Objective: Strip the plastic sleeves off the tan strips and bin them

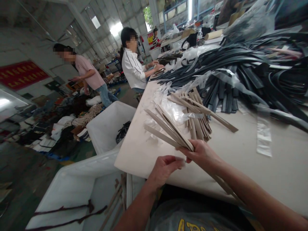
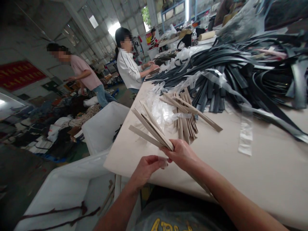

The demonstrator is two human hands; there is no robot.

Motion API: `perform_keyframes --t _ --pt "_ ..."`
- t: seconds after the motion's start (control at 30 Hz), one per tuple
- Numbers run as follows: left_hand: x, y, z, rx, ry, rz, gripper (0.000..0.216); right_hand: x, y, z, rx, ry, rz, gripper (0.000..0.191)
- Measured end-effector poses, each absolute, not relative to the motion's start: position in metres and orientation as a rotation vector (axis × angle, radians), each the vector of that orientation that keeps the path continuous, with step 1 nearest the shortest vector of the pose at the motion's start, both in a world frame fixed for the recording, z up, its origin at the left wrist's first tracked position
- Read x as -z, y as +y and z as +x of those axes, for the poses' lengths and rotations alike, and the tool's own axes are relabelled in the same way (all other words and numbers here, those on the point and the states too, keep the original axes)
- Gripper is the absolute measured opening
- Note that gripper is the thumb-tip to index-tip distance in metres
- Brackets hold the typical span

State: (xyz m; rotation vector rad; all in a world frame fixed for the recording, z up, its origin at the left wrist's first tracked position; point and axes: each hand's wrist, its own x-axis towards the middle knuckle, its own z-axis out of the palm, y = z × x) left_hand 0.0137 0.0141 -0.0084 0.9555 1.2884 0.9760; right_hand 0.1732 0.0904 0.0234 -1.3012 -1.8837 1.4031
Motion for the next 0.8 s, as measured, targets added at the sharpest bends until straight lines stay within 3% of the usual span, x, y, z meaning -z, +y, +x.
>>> perform_keyframes --t 0.13,0.47,0.8 --pt "0.011 0.021 0.022 -1.064 1.183 0.856 0.018 -0.029 0.086 0.183 -1.361 -1.891 -1.289 0.031" --pt "0.000 0.050 0.021 -1.518 0.922 0.144 0.033 -0.002 0.044 0.255 -1.435 -1.837 -1.344 0.061" --pt "-0.022 0.062 0.023 -1.553 0.919 0.220 0.034 0.020 0.023 0.268 -1.307 -1.823 -1.358 0.051"
